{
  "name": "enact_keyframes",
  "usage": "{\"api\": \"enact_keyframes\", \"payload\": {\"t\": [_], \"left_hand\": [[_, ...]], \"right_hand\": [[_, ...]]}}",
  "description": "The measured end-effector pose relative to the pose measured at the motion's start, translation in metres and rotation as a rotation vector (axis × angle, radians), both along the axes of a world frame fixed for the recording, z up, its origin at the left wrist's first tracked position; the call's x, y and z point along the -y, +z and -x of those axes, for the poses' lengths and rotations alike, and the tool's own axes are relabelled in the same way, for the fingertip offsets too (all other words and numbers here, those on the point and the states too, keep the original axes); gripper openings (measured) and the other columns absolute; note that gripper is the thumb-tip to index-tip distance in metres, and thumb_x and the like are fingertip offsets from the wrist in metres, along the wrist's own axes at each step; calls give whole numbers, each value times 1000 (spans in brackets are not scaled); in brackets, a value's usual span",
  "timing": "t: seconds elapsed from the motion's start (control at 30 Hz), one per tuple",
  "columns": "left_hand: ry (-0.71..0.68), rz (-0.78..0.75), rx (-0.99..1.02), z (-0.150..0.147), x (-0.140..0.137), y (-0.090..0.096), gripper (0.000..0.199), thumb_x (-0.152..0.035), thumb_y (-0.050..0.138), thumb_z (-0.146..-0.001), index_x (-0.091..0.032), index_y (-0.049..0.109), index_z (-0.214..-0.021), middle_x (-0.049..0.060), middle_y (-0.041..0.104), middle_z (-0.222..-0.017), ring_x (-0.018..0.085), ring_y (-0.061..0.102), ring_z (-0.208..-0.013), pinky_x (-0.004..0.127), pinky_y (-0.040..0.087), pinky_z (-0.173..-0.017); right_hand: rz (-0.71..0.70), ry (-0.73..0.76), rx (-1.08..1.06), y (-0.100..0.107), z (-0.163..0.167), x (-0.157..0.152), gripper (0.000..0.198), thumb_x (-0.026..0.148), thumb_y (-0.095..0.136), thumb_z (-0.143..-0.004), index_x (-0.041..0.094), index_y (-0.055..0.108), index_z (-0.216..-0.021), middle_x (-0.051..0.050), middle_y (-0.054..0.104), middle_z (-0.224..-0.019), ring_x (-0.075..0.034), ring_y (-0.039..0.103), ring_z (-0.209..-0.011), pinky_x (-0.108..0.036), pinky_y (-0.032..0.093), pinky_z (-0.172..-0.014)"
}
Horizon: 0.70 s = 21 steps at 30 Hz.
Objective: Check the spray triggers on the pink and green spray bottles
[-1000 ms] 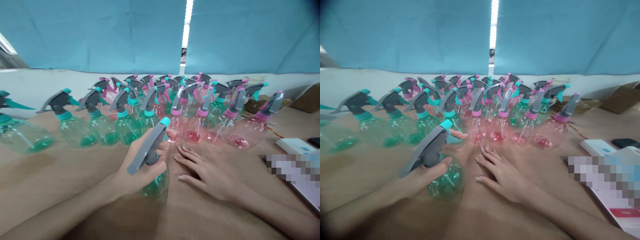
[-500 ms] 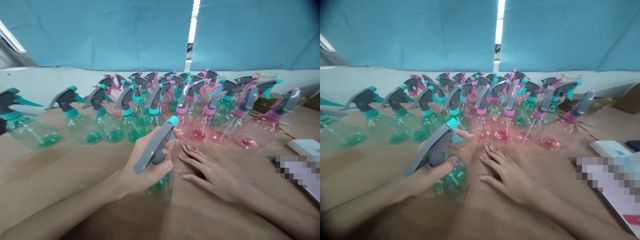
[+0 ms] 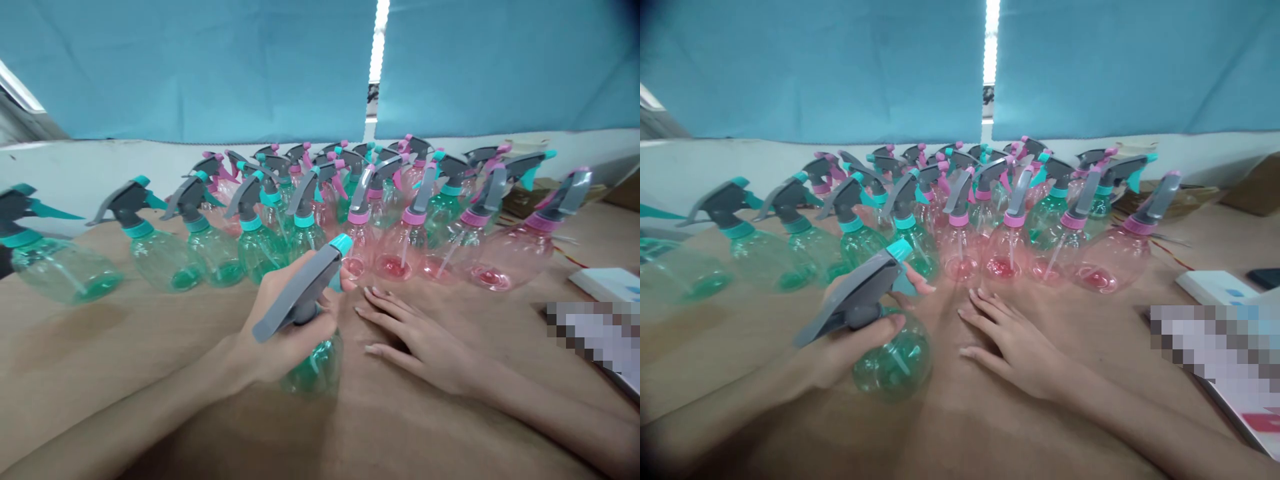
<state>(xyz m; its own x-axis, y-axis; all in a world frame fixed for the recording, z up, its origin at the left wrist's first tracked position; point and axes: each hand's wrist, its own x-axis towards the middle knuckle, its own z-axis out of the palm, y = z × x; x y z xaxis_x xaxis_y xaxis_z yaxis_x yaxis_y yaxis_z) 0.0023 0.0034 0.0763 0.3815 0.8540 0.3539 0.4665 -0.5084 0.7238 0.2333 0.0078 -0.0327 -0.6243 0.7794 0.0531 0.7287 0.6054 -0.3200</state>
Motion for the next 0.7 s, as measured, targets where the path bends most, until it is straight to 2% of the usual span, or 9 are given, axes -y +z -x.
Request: {"api": "enact_keyframes", "payload": {"t": [0.1,0.2,0.33,0.4,0.5,0.57,0.7], "left_hand": [[-68,42,106,2,1,-2,17,-14,49,-66,-21,52,-82,-4,57,-70,11,52,-58,24,46,-59],[-59,50,159,2,2,-4,18,-13,50,-67,-20,52,-82,-1,61,-83,13,59,-66,24,50,-63],[-38,117,125,3,2,-4,16,-18,50,-68,-22,51,-84,-1,62,-83,12,58,-57,23,49,-54],[-16,118,83,3,1,-4,18,-19,48,-66,-23,51,-84,-2,60,-76,12,55,-55,22,45,-51],[22,120,35,0,-1,-6,26,-20,47,-65,-24,53,-91,-7,45,-60,11,40,-46,22,39,-47],[51,105,35,-1,-1,-9,30,-22,46,-67,-25,52,-96,-9,39,-57,10,34,-44,23,38,-47],[91,71,35,-3,-1,-12,27,-26,47,-69,-24,52,-96,-8,42,-58,11,33,-44,24,37,-47]], "right_hand": [[-6,3,-8,0,0,0,64,60,35,-96,22,34,-148,-5,22,-158,-25,16,-146,-51,24,-115],[-9,3,-8,0,-1,0,65,59,35,-96,23,33,-149,-5,21,-158,-26,16,-146,-52,24,-115],[-12,5,-15,-1,-1,0,65,59,37,-95,22,33,-149,-5,20,-158,-26,17,-146,-52,24,-115],[-6,3,-21,-1,-1,0,64,58,38,-95,22,35,-148,-5,21,-158,-26,17,-146,-52,24,-115],[6,2,-36,-1,-1,0,63,57,39,-95,22,36,-148,-6,23,-158,-27,19,-145,-52,25,-115],[8,-1,-51,0,-1,0,63,57,41,-95,22,37,-148,-6,24,-158,-28,19,-145,-53,24,-115],[8,-8,-44,1,-1,1,62,57,41,-95,23,37,-147,-6,24,-158,-27,19,-145,-52,24,-116]]}}
